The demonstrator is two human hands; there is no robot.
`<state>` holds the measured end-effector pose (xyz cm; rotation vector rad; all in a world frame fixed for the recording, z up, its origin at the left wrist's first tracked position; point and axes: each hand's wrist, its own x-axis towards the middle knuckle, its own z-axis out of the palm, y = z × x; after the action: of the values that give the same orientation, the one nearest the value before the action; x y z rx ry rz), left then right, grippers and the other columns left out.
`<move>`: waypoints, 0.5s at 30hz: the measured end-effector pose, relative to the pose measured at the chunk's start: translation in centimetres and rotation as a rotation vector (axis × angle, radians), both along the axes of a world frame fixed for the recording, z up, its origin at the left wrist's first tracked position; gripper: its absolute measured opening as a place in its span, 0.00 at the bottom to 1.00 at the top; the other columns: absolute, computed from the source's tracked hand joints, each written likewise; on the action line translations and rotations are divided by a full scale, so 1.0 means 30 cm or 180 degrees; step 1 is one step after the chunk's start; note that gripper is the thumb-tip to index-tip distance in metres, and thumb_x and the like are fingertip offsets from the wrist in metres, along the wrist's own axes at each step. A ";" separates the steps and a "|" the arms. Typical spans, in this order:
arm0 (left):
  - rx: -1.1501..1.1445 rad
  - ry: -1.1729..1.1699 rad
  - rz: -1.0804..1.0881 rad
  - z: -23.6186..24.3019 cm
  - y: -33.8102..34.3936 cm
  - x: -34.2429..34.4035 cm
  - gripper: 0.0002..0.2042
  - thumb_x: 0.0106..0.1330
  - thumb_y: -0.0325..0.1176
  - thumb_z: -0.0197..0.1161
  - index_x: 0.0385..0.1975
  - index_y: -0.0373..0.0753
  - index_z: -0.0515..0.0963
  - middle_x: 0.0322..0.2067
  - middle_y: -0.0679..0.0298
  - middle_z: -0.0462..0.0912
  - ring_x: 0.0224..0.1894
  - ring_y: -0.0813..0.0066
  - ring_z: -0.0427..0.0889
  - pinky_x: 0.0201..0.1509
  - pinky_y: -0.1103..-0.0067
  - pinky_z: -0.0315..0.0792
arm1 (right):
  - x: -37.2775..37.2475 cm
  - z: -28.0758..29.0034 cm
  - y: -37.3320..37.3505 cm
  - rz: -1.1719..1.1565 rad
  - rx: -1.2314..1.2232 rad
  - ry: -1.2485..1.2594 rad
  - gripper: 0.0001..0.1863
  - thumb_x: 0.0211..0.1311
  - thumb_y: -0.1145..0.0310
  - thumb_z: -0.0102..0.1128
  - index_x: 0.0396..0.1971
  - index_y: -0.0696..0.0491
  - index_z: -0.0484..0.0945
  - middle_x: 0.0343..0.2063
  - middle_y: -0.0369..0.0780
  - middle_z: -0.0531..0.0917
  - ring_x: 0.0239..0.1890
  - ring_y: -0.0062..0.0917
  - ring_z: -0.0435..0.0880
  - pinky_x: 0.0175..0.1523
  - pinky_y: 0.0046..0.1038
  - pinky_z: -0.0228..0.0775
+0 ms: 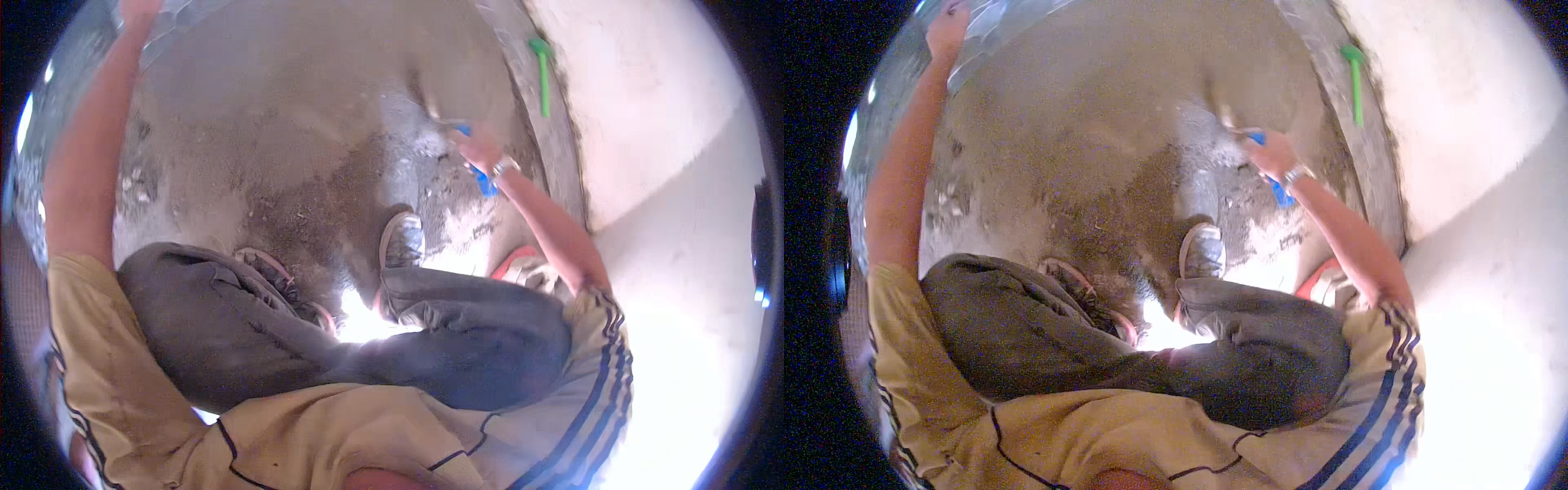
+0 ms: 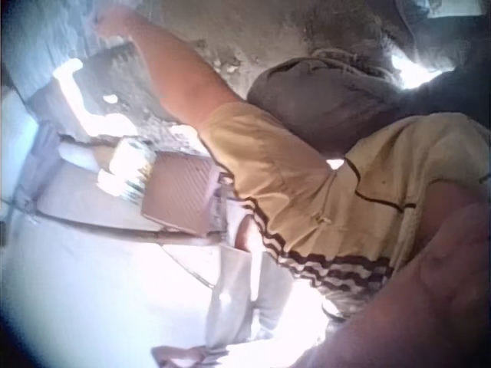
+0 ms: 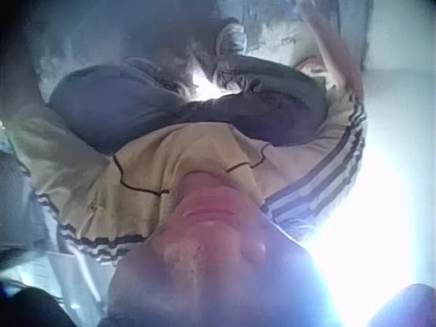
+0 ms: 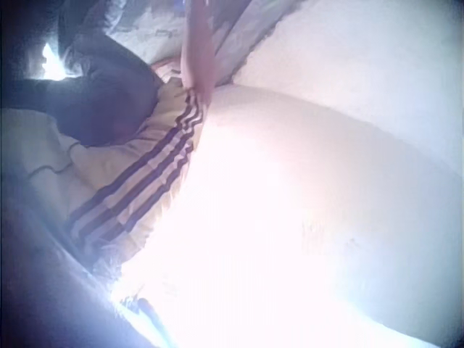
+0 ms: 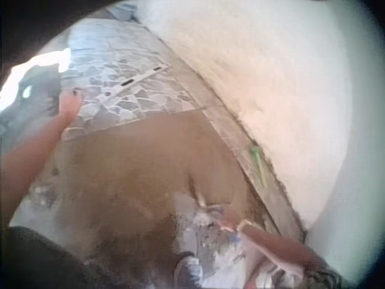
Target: Leveling wet concrete on a floor using a hand trowel and a bubble level.
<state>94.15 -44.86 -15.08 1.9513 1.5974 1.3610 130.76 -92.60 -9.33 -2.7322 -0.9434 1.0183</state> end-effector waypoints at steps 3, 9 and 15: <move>-0.0992 -0.0186 0.0195 -0.164 0.219 -0.667 0.26 0.60 0.57 0.52 0.48 0.44 0.77 0.41 0.57 0.81 0.44 0.67 0.79 0.45 0.76 0.70 | 0.018 -0.122 -0.016 -0.0038 -0.0031 0.0200 0.18 0.52 0.58 0.52 0.27 0.61 0.77 0.13 0.44 0.78 0.12 0.32 0.78 0.25 0.33 0.73; -0.1920 0.0223 0.0853 -0.107 -0.039 -1.162 0.23 0.59 0.50 0.55 0.50 0.44 0.76 0.34 0.66 0.80 0.30 0.78 0.74 0.31 0.80 0.67 | -0.203 -0.188 -0.006 0.1003 0.0429 0.0512 0.19 0.54 0.57 0.52 0.15 0.59 0.71 0.11 0.42 0.76 0.11 0.30 0.78 0.19 0.34 0.71; -0.1283 0.1011 0.0992 0.473 -0.448 -1.598 0.27 0.61 0.55 0.56 0.57 0.48 0.70 0.29 0.69 0.74 0.29 0.80 0.70 0.29 0.80 0.67 | -0.431 -0.179 0.071 0.1232 0.0407 0.1772 0.17 0.52 0.60 0.53 0.24 0.63 0.70 0.15 0.45 0.78 0.14 0.32 0.81 0.25 0.33 0.74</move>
<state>46.20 -58.30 -0.90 1.7840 2.1963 0.7521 117.83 -90.47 -14.71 -2.0156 -1.3754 1.5945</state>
